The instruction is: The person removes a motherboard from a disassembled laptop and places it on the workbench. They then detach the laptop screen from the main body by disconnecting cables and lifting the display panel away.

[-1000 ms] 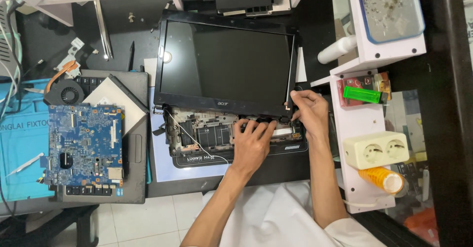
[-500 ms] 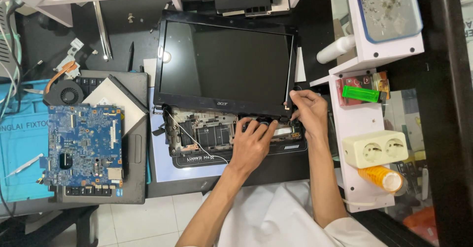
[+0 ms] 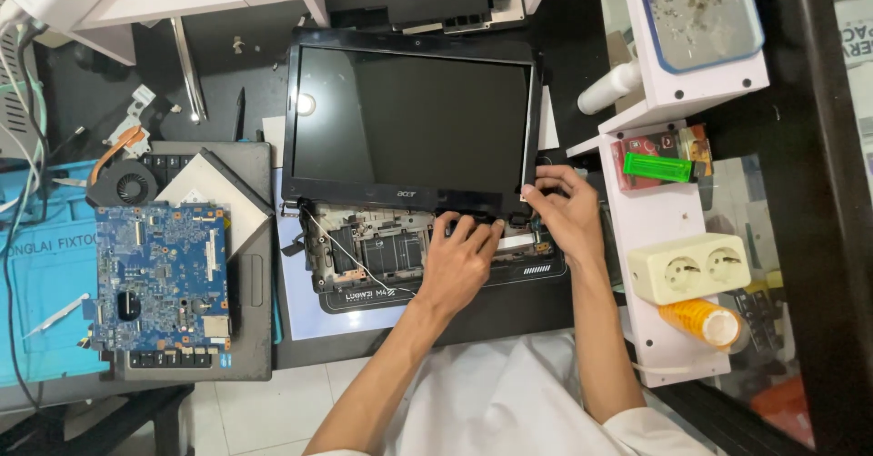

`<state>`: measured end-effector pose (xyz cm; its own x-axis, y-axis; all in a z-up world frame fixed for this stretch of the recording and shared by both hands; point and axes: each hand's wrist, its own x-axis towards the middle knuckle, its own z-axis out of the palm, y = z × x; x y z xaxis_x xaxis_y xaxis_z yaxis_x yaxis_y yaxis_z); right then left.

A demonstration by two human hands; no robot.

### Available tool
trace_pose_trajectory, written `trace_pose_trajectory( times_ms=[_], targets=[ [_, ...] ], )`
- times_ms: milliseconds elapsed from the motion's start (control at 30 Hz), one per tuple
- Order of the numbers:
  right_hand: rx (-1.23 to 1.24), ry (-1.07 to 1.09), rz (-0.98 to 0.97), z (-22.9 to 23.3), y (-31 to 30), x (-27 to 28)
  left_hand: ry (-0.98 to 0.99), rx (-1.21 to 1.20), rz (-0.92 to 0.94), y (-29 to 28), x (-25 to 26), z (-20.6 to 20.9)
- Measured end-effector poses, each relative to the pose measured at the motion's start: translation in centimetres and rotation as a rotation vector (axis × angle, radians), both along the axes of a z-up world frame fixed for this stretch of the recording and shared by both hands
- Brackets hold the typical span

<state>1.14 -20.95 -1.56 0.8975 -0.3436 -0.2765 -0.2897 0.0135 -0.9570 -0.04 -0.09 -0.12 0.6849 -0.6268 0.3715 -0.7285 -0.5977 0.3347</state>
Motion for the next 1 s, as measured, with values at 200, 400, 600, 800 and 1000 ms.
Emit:
trace_pose_trajectory(
  times_ms=[200, 400, 600, 800, 1000],
  targets=[
    [-0.253, -0.001, 0.04, -0.3, 0.1, -0.5, 0.015, -0.023, 0.022, -0.1, -0.2, 0.1],
    [-0.564, 0.008, 0.062, 2.6, 1.4, -0.3, 0.025, -0.021, 0.026, -0.1, -0.3, 0.2],
    [-0.605, 0.059, 0.11, 2.8, 1.7, -0.1, 0.042, -0.018, 0.021, 0.0, -0.3, 0.5],
    [-0.532, 0.198, 0.126, 2.7, 1.8, 0.3, 0.049, -0.028, 0.035, 0.1, -0.4, 0.2],
    [-0.58, 0.197, 0.143, 2.6, 1.5, 0.4, 0.041, -0.04, 0.048, 0.0, -0.6, 0.1]
  ],
)
